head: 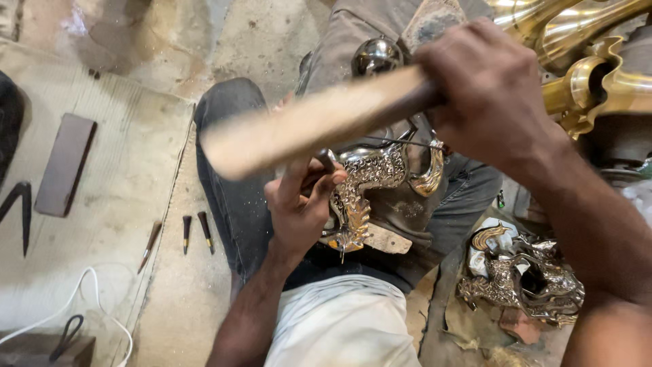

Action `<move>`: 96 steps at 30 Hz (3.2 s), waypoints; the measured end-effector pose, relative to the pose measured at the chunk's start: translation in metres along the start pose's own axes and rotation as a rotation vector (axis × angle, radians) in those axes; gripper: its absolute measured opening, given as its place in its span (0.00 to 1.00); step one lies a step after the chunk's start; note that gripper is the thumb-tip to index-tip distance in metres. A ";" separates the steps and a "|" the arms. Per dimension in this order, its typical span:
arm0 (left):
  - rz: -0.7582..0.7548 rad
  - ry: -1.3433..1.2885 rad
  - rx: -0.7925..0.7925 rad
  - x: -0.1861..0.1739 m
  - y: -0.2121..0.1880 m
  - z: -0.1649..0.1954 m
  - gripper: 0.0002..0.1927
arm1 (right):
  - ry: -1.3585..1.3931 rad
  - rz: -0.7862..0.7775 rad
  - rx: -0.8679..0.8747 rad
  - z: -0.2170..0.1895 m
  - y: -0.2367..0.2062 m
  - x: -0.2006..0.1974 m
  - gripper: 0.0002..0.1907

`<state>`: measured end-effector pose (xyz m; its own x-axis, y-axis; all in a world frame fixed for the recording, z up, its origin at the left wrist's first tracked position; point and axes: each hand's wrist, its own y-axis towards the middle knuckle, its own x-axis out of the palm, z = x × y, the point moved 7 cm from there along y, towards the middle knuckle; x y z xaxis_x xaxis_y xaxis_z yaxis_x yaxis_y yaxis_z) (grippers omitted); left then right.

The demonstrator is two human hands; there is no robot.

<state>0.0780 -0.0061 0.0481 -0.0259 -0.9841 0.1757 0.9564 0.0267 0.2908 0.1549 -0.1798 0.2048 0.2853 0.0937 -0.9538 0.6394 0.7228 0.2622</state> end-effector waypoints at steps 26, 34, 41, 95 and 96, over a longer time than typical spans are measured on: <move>-0.049 -0.006 0.010 0.000 -0.001 -0.004 0.23 | 0.007 -0.203 0.187 0.002 -0.006 0.014 0.15; -0.072 0.043 0.027 0.000 0.002 0.001 0.26 | 0.217 -0.122 0.108 0.001 -0.006 0.008 0.15; -0.054 0.016 -0.043 0.001 -0.002 -0.006 0.22 | 0.030 -0.203 0.136 0.003 -0.005 0.016 0.15; -0.478 0.132 -0.010 -0.004 0.030 0.000 0.31 | 0.766 0.195 0.423 -0.007 -0.118 -0.002 0.35; -0.487 0.133 -0.020 -0.003 0.029 -0.001 0.30 | 0.769 0.194 0.419 -0.005 -0.114 -0.002 0.34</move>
<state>0.1063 -0.0021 0.0551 -0.4347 -0.8953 -0.0973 0.8480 -0.4433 0.2906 0.0772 -0.2590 0.1761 -0.0457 0.7297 -0.6823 0.8807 0.3518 0.3172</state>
